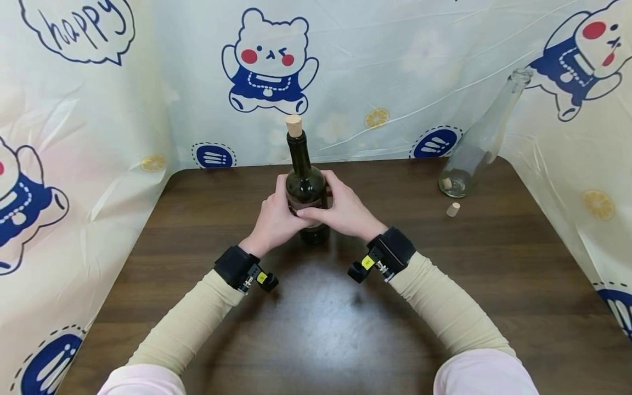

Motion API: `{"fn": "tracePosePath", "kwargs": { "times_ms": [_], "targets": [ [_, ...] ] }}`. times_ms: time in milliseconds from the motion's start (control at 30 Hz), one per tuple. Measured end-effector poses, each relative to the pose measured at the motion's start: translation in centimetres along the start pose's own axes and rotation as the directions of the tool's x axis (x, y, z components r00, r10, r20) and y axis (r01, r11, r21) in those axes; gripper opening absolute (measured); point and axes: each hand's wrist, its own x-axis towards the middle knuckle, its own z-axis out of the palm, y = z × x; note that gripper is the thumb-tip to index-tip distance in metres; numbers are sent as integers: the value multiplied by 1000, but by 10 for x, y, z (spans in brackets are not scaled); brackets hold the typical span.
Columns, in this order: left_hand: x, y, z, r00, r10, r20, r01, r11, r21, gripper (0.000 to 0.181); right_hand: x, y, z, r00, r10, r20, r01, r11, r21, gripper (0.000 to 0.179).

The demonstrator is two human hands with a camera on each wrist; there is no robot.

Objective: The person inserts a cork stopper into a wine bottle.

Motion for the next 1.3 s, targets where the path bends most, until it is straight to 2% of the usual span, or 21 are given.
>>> {"fn": "tracePosePath", "kwargs": {
  "times_ms": [200, 433, 600, 767, 967, 1100, 1300],
  "targets": [
    [-7, -1, 7, 1000, 4, -29, -3, 1000, 17, 102, 0, 1, 0, 1000, 10, -7, -9, 999, 38, 77],
    [-8, -1, 9, 998, 20, -65, -19, 1000, 19, 91, 1, 2, 3, 1000, 7, -22, -6, 998, 57, 79],
    [-5, -3, 1, 996, 22, -83, -21, 1000, 3, 92, 2, 4, 2, 999, 20, -25, -18, 998, 57, 76],
    [4, -8, -16, 986, -10, -166, 5, 999, -33, 97, 2, 11, -4, 1000, 9, 25, -10, 998, 62, 64],
    [14, -27, -40, 968, -79, -237, 71, 997, -43, 98, -5, 17, -15, 996, 39, 81, -41, 999, 21, 54],
    [16, -48, -55, 956, -125, -265, 116, 992, -47, 96, -12, 22, -23, 995, 76, 68, -78, 997, 27, 54],
    [12, -79, -73, 930, -205, -305, 206, 978, -30, 100, -23, 36, -37, 990, 134, 34, -134, 991, 15, 57]
  ]
}}
